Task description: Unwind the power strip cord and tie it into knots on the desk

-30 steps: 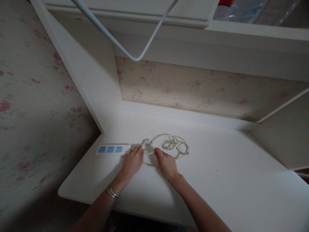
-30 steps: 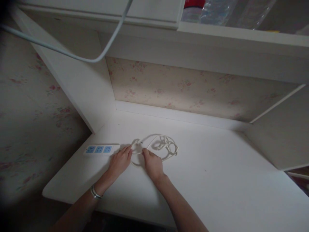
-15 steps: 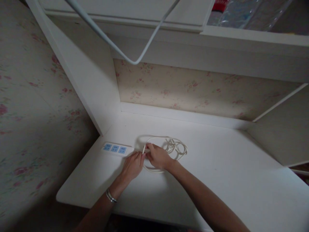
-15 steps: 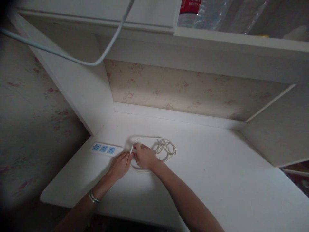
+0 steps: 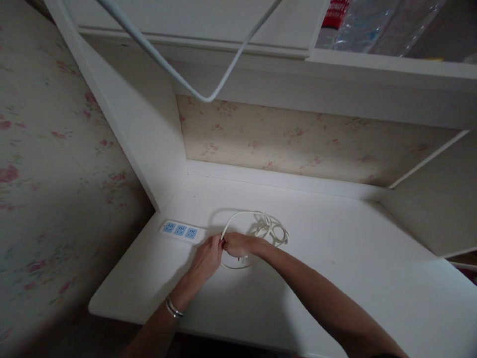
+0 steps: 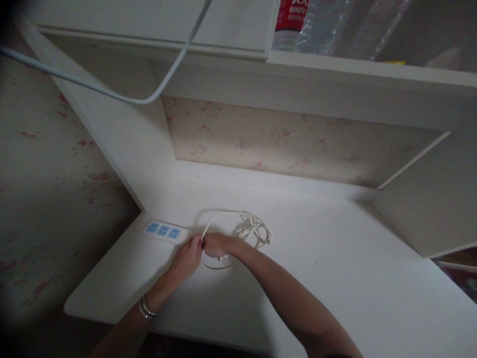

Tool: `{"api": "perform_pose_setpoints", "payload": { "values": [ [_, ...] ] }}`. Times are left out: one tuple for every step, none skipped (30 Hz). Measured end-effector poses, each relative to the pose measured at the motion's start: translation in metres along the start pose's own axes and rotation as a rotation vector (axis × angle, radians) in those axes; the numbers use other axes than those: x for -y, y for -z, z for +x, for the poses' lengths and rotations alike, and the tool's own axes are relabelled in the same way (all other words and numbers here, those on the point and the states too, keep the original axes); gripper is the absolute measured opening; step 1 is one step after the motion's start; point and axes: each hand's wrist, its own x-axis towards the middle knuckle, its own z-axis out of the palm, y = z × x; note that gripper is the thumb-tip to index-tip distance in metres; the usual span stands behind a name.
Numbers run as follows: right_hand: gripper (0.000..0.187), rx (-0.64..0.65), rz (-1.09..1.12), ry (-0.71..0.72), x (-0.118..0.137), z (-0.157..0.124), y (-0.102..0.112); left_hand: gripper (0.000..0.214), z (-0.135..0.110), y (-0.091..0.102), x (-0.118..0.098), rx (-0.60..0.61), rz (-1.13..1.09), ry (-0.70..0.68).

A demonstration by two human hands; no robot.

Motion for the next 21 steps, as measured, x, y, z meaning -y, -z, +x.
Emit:
{"api": "perform_pose_setpoints", "payload": {
  "values": [
    [0.02, 0.033, -0.013, 0.01, 0.0, -0.001, 0.002, 0.023, 0.0, 0.001, -0.002, -0.007, 0.018, 0.001],
    [0.023, 0.061, -0.031, 0.021, 0.0, -0.004, 0.004, 0.023, 0.0, 0.001, -0.003, -0.017, 0.041, 0.002],
    [0.026, 0.074, -0.049, 0.027, 0.0, -0.008, 0.007, 0.024, 0.0, 0.002, -0.005, -0.026, 0.066, -0.002],
    [0.027, 0.076, -0.062, 0.026, 0.0, -0.012, 0.011, 0.027, 0.0, 0.002, -0.007, -0.034, 0.093, -0.014],
    [0.029, 0.07, -0.071, 0.025, -0.001, -0.018, 0.016, 0.03, 0.0, 0.003, -0.009, -0.039, 0.117, -0.035],
    [0.03, 0.061, -0.074, 0.024, -0.004, -0.024, 0.022, 0.034, 0.0, 0.004, -0.01, -0.043, 0.137, -0.064],
    [0.033, 0.052, -0.07, 0.022, -0.007, -0.032, 0.028, 0.037, -0.001, 0.006, -0.01, -0.048, 0.148, -0.095],
    [0.037, 0.038, -0.059, 0.019, -0.013, -0.04, 0.036, 0.038, -0.001, 0.007, -0.01, -0.053, 0.151, -0.124],
    [0.042, 0.021, -0.044, 0.011, -0.02, -0.048, 0.044, 0.04, -0.001, 0.008, -0.009, -0.059, 0.148, -0.145],
    [0.048, 0.001, -0.024, -0.003, -0.029, -0.058, 0.052, 0.04, 0.0, 0.01, -0.007, -0.064, 0.146, -0.153],
    [0.053, -0.034, -0.004, -0.024, -0.04, -0.068, 0.061, 0.041, 0.001, 0.011, -0.004, -0.071, 0.147, -0.149],
    [0.057, -0.067, 0.012, -0.057, -0.053, -0.079, 0.069, 0.041, 0.002, 0.013, -0.001, -0.079, 0.153, -0.136],
    [0.057, -0.105, 0.032, -0.087, -0.068, -0.09, 0.076, 0.041, 0.003, 0.014, 0.003, -0.088, 0.162, -0.121],
    [0.056, -0.145, 0.05, -0.131, -0.084, -0.103, 0.083, 0.041, 0.005, 0.015, 0.007, -0.095, 0.172, -0.107],
    [0.056, -0.187, 0.048, -0.213, -0.101, -0.117, 0.088, 0.041, 0.007, 0.015, 0.011, -0.1, 0.178, -0.098],
    [0.056, -0.219, 0.031, -0.286, -0.119, -0.133, 0.093, 0.041, 0.009, 0.016, 0.015, -0.101, 0.18, -0.095],
    [0.055, -0.24, 0.02, -0.337, -0.136, -0.149, 0.096, 0.04, 0.01, 0.016, 0.018, -0.1, 0.18, -0.093],
    [0.053, -0.263, 0.024, -0.375, -0.152, -0.167, 0.097, 0.039, 0.012, 0.016, 0.02, -0.097, 0.181, -0.093],
    [0.051, -0.294, 0.039, -0.422, -0.167, -0.185, 0.098, 0.039, 0.014, 0.016, 0.022, -0.094, 0.182, -0.093],
    [0.049, -0.324, 0.058, -0.478, -0.18, -0.203, 0.098, 0.038, 0.015, 0.015, 0.023, -0.093, 0.185, -0.089],
    [0.051, -0.356, 0.068, -0.545, -0.191, -0.22, 0.098, 0.037, 0.017, 0.015, 0.023, -0.092, 0.189, -0.083]
  ]
}}
